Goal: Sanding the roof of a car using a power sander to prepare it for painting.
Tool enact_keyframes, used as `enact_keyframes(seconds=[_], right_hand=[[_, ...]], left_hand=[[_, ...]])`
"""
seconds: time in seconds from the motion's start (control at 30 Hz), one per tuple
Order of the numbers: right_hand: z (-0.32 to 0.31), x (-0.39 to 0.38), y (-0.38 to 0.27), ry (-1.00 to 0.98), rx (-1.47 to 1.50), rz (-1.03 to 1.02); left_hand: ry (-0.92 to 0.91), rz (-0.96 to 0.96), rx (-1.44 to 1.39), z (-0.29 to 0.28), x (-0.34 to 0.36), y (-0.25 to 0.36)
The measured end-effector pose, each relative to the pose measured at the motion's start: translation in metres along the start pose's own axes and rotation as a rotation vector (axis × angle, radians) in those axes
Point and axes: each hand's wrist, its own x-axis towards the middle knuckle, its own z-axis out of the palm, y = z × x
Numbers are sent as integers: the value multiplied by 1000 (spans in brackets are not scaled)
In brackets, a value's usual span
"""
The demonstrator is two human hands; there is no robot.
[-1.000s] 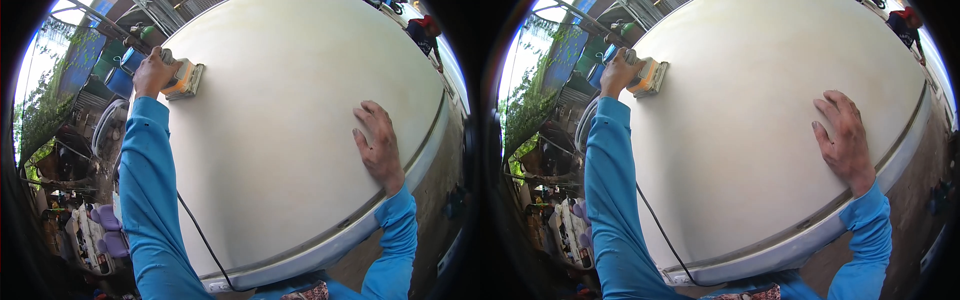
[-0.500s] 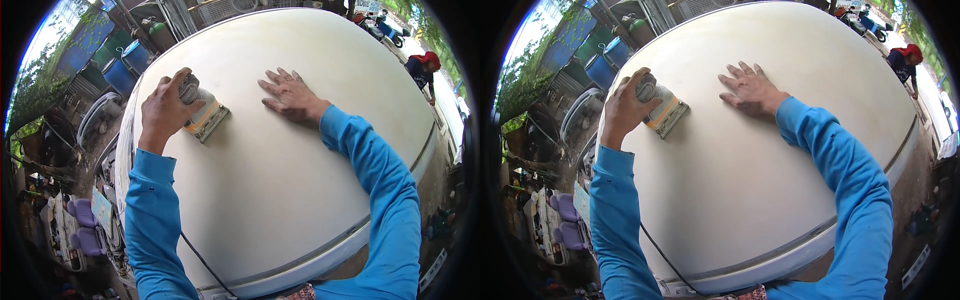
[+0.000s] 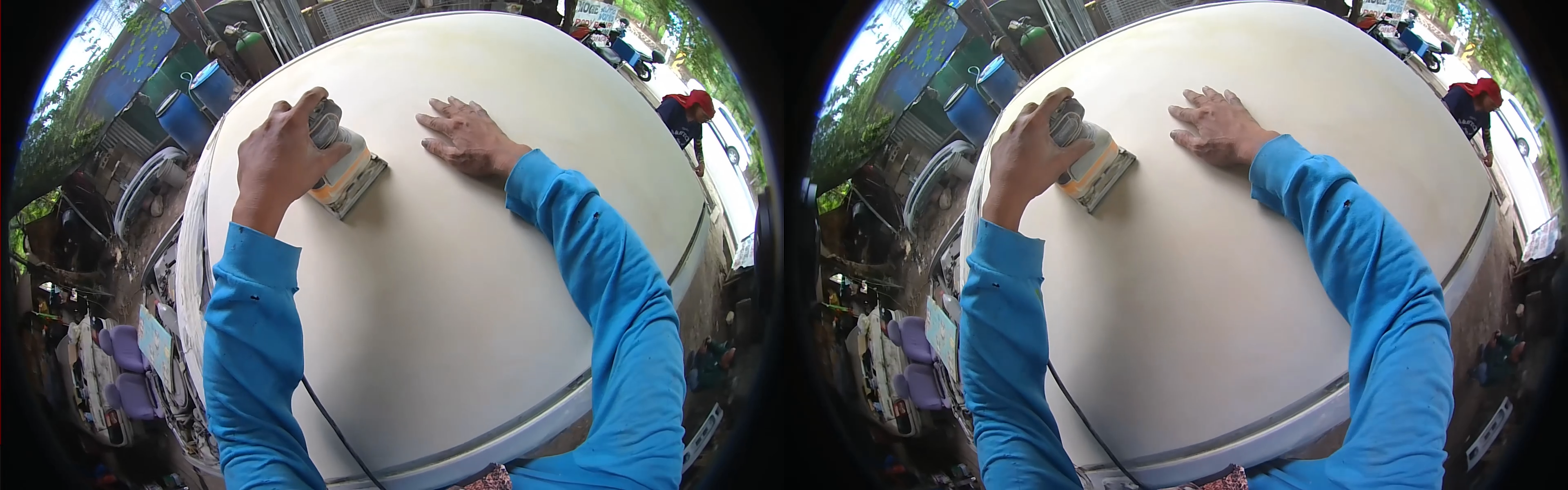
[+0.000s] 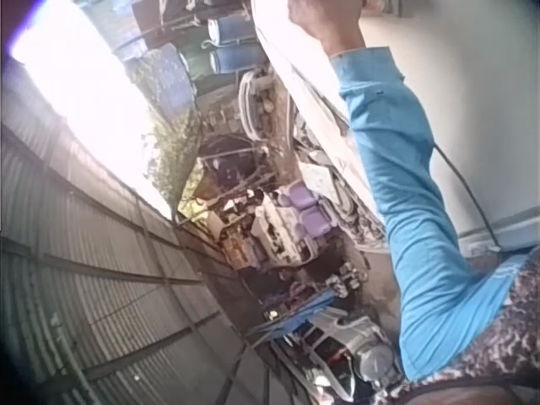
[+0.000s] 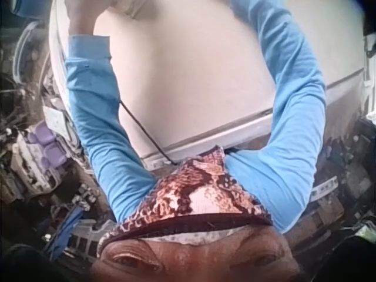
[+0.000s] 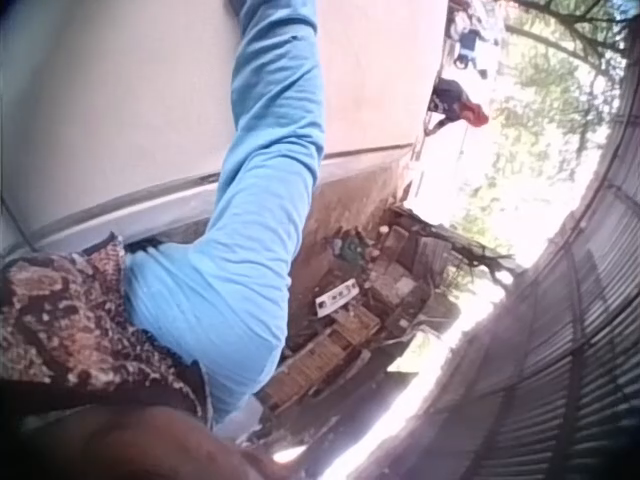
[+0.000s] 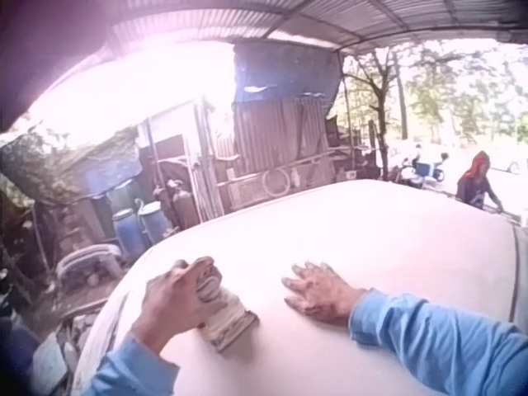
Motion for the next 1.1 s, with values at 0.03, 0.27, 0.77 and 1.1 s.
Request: enact_keyframes(seconds=[0.03, 0.27, 0.77, 1.1], right_hand=[[-1, -10, -4, -4, -7, 13], [-23, -158, -20, 103, 171, -89], [-27, -286, -104, 192, 148, -27], [-32, -277, -111, 178, 140, -20]], left_hand=[[-22, -25, 11, -2, -1, 2], [-67, -23, 80, -16, -5, 15], [-68, -42, 194, -24, -14, 23], [-54, 2, 185, -28, -14, 18]])
